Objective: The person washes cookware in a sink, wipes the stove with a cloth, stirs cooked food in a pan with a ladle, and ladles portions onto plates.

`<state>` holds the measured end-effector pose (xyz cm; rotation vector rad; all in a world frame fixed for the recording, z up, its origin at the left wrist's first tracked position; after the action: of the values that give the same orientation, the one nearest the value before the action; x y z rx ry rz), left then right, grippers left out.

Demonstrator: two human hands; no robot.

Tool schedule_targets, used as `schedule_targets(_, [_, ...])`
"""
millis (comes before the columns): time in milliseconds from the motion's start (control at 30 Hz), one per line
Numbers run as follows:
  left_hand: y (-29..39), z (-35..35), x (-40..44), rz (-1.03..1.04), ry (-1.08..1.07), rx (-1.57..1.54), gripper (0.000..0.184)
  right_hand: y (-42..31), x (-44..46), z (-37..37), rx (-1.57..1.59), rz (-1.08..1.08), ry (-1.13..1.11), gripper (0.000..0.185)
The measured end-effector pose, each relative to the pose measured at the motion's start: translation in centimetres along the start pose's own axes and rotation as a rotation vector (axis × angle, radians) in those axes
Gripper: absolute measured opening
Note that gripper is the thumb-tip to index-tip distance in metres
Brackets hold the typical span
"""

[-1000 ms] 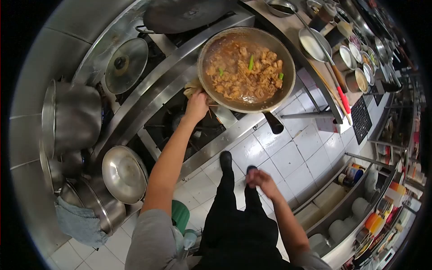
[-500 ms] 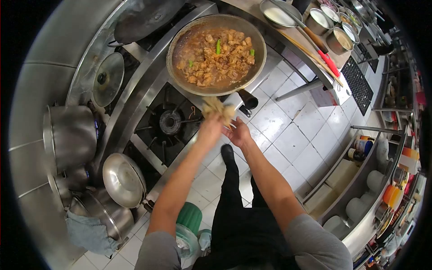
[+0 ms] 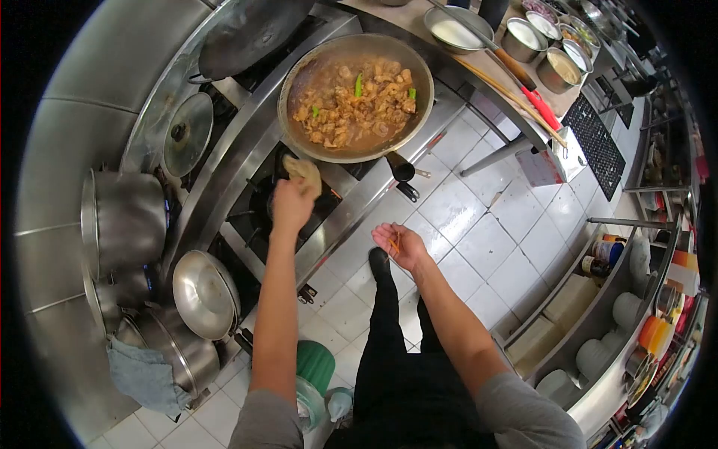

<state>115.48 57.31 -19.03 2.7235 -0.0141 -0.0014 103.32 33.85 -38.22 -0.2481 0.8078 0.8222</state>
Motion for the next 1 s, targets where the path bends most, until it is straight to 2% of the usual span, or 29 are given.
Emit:
schedule_targets(33, [-0.5, 3.1, 0.6, -0.027, -0.118, 0.076, 0.03, 0.1, -0.1, -0.1, -0.025, 0.004, 0.003, 0.026])
schedule_targets(67, [-0.8, 5.6, 1.4, 0.074, -0.056, 0.221, 0.033, -0.1, -0.2, -0.3, -0.033, -0.002, 0.001, 0.026])
schedule_targets(167, [2.6, 9.2, 2.8, 0.176, -0.181, 0.053, 0.029, -1.0, -1.0, -1.9, -0.027, -0.031, 0.022, 0.028])
schedule_targets(267, [7.4, 10.1, -0.9, 0.48, 0.074, 0.089, 0.027, -2.6, -1.1, -2.2, -0.004, -0.066, 0.033, 0.028])
schedule_targets(300, [8.3, 10.2, -1.7, 0.47, 0.05, 0.086, 0.026, -2.8, -0.8, -2.3, -0.002, -0.073, 0.031, 0.028])
schedule_targets(400, [8.7, 10.0, -3.9, 0.41, -0.041, 0.128, 0.027, -3.4, -0.1, -2.1, -0.064, -0.084, 0.0, 0.027])
schedule_targets(500, [4.9, 9.4, -9.0, 0.346, 0.002, 0.204, 0.029, -2.7, -1.3, -1.7, -0.172, -0.071, 0.033, 0.026])
schedule_targets(533, [1.6, 8.6, -11.8, 0.207, -0.061, 0.204, 0.032, -2.6, -2.1, -1.9, -0.203, -0.074, 0.056, 0.026])
schedule_targets(600, [-3.8, 6.1, -19.2, 0.143, -0.038, 0.321, 0.036, -1.6, -2.7, -3.6, -0.199, -0.018, 0.05, 0.026])
schedule_targets(633, [-4.5, 3.6, -22.5, 0.026, -0.015, 0.197, 0.024, -0.9, -3.0, -4.5, -0.198, 0.009, 0.044, 0.026])
schedule_targets(667, [-6.8, 3.1, -26.5, 0.063, -0.054, 0.423, 0.03, -0.3, -3.7, -5.2, -0.196, 0.032, 0.056, 0.025])
schedule_targets(700, [-10.7, 3.0, -31.0, -0.174, -0.08, 0.413, 0.035, 0.3, -4.5, -5.9, -0.216, 0.057, 0.078, 0.025])
schedule_targets(733, [-16.3, 5.1, -35.4, -0.264, -0.2, 0.259, 0.039, 0.6, -5.2, -6.3, -0.2, 0.077, 0.069, 0.026])
schedule_targets(800, [-17.4, 6.9, -38.3, -0.415, -0.215, 0.041, 0.04, 1.8, -7.6, -8.4, -0.194, 0.099, 0.093, 0.026])
schedule_targets(867, [-11.8, 2.8, -32.5, -0.531, 0.062, -0.066, 0.035, 1.4, -9.3, -8.7, -0.227, 0.089, 0.105, 0.026])
schedule_targets(933, [-6.1, 1.7, -25.4, -0.284, 0.288, -0.011, 0.027, 1.4, -10.8, -10.2, -0.238, 0.092, 0.167, 0.027])
schedule_targets(1000, [-3.8, 6.1, -20.2, -0.213, 0.386, -0.057, 0.036, 0.6, -11.5, -11.6, -0.26, 0.081, 0.174, 0.027])
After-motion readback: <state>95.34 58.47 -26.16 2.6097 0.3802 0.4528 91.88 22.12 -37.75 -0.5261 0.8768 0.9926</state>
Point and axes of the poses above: each hand's wrist, its own x-axis towards the middle knuckle, its own z-axis out of the palm, y = z × x, the point moved 8 cm from there along x, towards the middle knuckle, and after that the axes turned 9 degrees about z, right-handed, at the moved point
